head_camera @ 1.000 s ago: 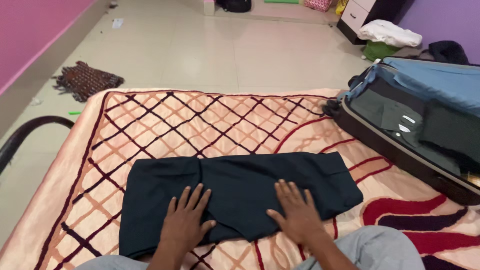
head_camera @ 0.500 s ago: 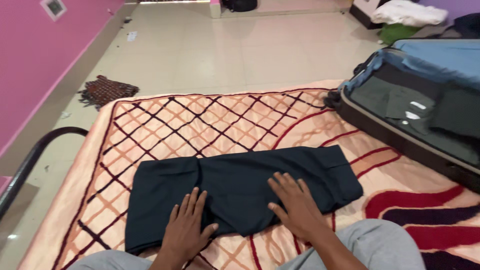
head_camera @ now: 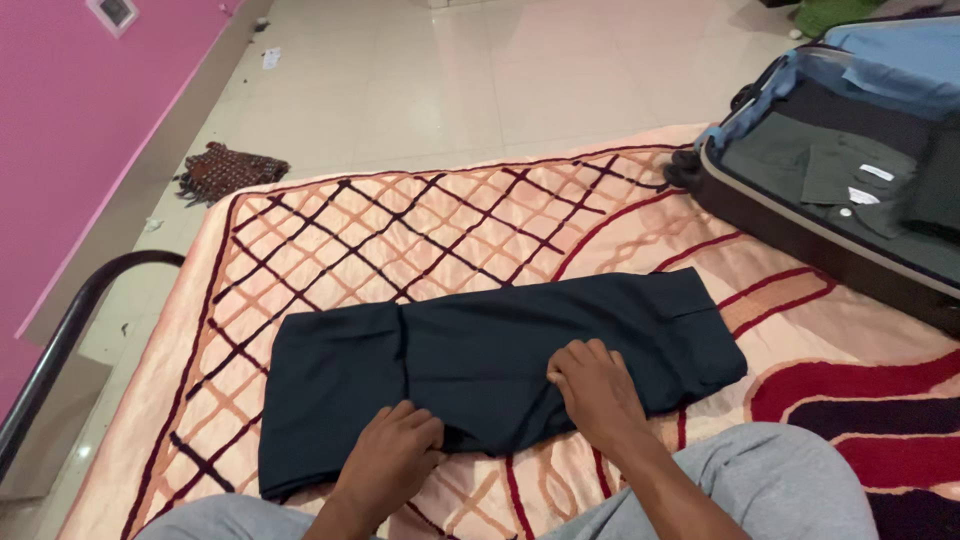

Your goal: The person takes a pair of dark trousers from a suitcase and folds them onto a bed using their hands.

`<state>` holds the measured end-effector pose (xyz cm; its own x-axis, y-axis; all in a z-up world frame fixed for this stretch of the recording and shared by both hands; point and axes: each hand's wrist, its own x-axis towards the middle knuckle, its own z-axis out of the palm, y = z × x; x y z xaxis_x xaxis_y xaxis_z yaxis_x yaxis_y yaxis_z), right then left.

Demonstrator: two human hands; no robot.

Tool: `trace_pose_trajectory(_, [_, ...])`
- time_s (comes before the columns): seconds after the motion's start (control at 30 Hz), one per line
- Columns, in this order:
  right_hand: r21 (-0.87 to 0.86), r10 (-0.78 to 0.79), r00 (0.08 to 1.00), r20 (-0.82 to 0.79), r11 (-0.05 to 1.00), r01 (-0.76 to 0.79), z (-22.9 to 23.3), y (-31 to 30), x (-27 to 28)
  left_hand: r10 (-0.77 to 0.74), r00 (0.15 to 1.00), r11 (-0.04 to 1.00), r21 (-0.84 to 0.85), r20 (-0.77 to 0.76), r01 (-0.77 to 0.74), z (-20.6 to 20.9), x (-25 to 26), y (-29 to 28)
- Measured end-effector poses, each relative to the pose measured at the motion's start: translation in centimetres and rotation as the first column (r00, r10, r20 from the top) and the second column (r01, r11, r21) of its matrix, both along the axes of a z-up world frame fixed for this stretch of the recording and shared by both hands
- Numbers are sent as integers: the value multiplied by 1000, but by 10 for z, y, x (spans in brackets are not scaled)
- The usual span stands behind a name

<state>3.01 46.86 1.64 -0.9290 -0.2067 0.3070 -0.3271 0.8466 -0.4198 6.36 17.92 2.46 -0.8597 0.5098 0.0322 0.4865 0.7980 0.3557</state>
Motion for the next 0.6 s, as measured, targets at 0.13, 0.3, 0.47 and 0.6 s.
trace_pose_trajectory(0.13, [-10,-70,995,-68,998,70,-4,2,-2,57,996,998,-30,62,-55,-4,5,-1])
trace_pose_trajectory(0.3, [31,-92,995,-48,995,94,-2,0,-2,69,994,993,-105,87,-60,-2,7,5])
trace_pose_trajectory(0.47, [-115,-86,996,24,989,88,3,1,1,-46,999,999,16,-26,47,21,15,7])
trace_pose_trajectory(0.6, [-18,-89,994,66,996,90,-14,7,7,-90,995,995,-59,-53,87,15,12,10])
